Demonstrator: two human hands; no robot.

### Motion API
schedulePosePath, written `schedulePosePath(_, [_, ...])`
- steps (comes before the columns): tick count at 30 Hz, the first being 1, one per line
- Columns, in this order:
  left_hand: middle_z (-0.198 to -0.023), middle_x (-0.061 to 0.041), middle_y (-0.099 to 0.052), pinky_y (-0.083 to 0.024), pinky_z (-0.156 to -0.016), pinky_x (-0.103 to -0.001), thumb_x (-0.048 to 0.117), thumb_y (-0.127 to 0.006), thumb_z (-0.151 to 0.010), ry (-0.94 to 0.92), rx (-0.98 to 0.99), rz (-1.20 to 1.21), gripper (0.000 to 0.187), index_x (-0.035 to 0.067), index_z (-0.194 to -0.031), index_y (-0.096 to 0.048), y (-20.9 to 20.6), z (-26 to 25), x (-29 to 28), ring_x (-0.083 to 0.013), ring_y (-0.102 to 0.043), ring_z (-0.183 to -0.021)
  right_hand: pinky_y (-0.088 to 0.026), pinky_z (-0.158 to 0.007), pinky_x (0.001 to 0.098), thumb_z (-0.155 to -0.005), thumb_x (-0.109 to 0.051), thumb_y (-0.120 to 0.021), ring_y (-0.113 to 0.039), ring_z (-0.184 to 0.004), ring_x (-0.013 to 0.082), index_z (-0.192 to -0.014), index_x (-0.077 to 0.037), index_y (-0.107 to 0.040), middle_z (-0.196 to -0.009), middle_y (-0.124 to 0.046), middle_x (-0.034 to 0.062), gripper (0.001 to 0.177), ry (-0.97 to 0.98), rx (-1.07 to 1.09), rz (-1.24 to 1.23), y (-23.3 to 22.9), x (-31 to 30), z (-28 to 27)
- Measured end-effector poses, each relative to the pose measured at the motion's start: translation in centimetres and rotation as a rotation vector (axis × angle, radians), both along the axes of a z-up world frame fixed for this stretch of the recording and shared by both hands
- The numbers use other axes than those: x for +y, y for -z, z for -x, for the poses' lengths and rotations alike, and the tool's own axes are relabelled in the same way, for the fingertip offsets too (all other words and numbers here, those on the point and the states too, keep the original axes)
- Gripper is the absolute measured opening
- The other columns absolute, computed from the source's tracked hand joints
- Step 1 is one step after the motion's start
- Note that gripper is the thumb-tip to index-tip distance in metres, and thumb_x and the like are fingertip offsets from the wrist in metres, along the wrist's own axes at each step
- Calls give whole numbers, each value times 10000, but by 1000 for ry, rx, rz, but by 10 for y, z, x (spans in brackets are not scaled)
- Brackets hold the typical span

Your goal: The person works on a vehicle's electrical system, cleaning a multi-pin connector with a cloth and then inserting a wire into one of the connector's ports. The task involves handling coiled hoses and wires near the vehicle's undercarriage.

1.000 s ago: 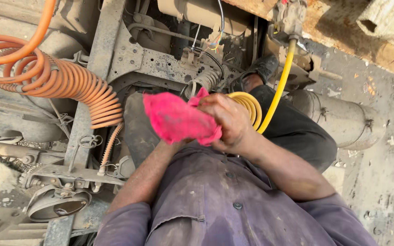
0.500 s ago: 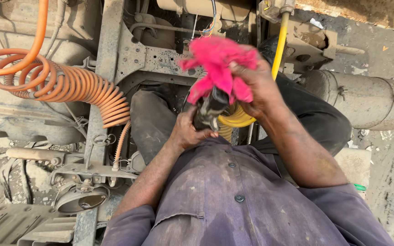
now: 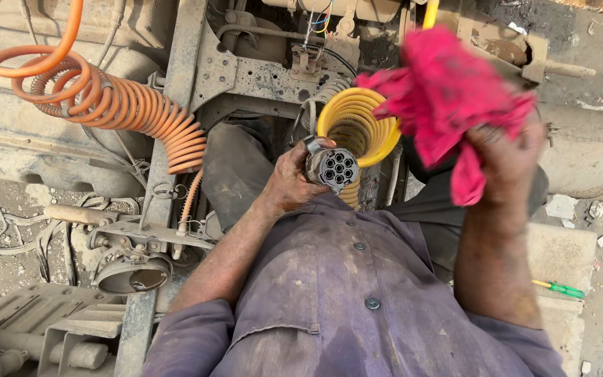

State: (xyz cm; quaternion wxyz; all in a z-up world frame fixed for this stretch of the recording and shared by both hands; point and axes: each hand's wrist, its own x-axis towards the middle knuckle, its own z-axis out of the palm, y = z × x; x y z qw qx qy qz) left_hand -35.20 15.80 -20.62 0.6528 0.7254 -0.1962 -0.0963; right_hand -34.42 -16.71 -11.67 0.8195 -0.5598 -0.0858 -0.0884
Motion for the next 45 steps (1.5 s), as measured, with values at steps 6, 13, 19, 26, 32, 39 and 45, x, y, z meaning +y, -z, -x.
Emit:
schedulePosePath(6, [-1341,-136,-651,-497,-1127,-419,245,-884,-803,108,37,-185,635,84,-1362,-632,25,21,-30,-277,-606,-1266,-507,-1078,358,-872,-80,-840,-639,-1133,209,-1271,5,-647,-1221,-687,122,451,-215,-14,226,19,61,70])
schedulePosePath(13, [-1191,-97,-694,-546,-988,-373,180,-950,-681,19,-230,-493,664,88,-1268,-654,4,27,-29,-212,-644,-1129,-545,-1038,280,-934,-118,-820,-668,-1089,117,-1278,-14,-629,-1195,-687,45,406,367,-25,66,37,9,80])
schedulePosePath(19, [-1008,-2,-669,-566,-799,-256,48,-903,-887,-532,63,116,428,17,-1205,-617,-43,-29,-6,-104,-646,-887,-525,-773,245,-949,-235,-721,-640,-901,115,-1172,-51,-620,-1119,-679,58,306,707,-82,105,-13,-84,105])
schedulePosePath(26, [-990,2,-664,-585,-791,-255,-17,-892,-832,-497,49,237,462,10,-1178,-586,-51,-90,-15,-100,-669,-875,-538,-777,258,-975,-236,-709,-655,-906,124,-1167,-52,-613,-1108,-682,63,283,422,0,133,-10,-94,5])
schedulePosePath(32, [-985,-18,-677,-561,-836,-255,-28,-895,-840,-466,12,161,470,9,-1212,-610,-31,-110,-14,-109,-647,-911,-549,-780,269,-997,-237,-699,-668,-910,132,-1162,-52,-606,-1099,-685,67,264,214,-80,154,-35,-71,-72])
schedulePosePath(39, [-997,-23,-715,-632,-878,-292,-15,-886,-735,-476,200,176,536,58,-1186,-607,-12,-120,37,-129,-711,-969,-563,-783,281,-1023,-237,-687,-683,-915,141,-1157,-52,-599,-1088,-688,72,245,134,-157,221,-67,-36,-148])
schedulePosePath(45, [-1005,-30,-712,-595,-847,-281,5,-904,-749,-494,210,142,533,52,-1202,-627,38,-122,89,-120,-680,-953,-574,-786,292,-1045,-238,-677,-696,-920,150,-1153,-53,-592,-1078,-690,76,230,81,-243,320,-104,8,-240])
